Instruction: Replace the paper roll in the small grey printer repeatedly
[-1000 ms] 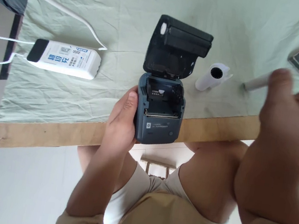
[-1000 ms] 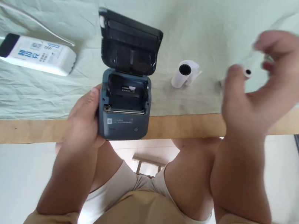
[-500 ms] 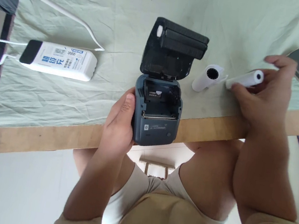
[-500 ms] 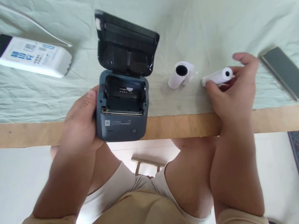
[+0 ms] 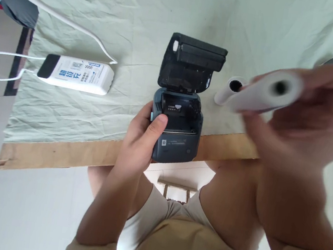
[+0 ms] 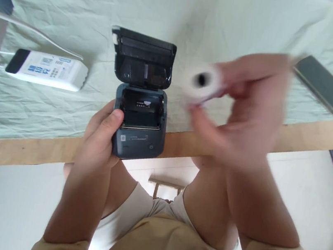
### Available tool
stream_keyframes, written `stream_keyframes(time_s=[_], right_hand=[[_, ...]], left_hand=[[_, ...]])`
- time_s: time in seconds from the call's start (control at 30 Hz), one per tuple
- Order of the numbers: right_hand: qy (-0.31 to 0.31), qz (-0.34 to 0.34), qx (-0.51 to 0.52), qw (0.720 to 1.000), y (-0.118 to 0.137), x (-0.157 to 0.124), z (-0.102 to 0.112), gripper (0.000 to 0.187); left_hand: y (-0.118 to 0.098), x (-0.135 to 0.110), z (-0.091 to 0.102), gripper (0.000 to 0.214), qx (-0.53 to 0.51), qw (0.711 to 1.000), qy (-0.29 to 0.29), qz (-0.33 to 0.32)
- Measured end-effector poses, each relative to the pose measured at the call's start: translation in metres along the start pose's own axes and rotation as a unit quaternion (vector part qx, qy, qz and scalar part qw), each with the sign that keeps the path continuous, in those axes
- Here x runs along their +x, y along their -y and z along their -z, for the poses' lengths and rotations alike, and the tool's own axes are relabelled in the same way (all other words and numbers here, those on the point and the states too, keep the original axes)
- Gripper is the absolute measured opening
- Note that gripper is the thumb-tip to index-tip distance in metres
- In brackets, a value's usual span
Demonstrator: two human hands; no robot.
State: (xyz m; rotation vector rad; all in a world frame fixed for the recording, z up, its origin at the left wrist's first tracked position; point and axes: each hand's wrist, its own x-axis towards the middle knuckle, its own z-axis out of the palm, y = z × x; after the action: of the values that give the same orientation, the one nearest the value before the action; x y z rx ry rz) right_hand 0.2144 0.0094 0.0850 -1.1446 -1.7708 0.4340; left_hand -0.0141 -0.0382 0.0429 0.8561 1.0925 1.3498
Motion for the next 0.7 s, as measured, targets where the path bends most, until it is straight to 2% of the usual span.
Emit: stream_keyframes(time_s=[0.07,0.17,0.3,0.37,0.43,0.57,0.7], right_hand=[[0.099,0.06,-0.006,0.993,0.023,0.002,-0.02,0.021],[0.112,0.137,-0.1,0.979,0.027,0.007,-0.044,0.017],[0.129,0.152,-0.128,0.972,0.009,0.011,-0.056,0.014],[0.118,0.165,-0.129,0.971,0.004,0.01,-0.055,0.018],[0.08,0.194,-0.12,0.97,0.006,0.007,-0.054,0.02],[0.005,0.259,-0.035,0.965,0.017,-0.003,-0.05,0.024],[0.042,0.272,-0.006,0.961,0.018,-0.017,-0.055,0.023]], left_hand=[[0.0,0.0,0.0,0.034,0.002,1.0,-0.002,-0.006],[0.001,0.0,0.001,0.035,0.007,1.0,0.002,-0.008],[0.004,0.001,0.003,0.035,0.01,1.0,0.016,-0.009],[0.005,0.001,0.004,0.035,0.013,1.0,0.017,-0.014],[0.005,0.001,0.006,0.036,0.014,1.0,0.018,-0.012],[0.006,0.001,0.007,0.035,-0.004,1.0,0.022,-0.001],[0.006,0.001,0.007,0.037,-0.03,0.999,0.038,0.005]])
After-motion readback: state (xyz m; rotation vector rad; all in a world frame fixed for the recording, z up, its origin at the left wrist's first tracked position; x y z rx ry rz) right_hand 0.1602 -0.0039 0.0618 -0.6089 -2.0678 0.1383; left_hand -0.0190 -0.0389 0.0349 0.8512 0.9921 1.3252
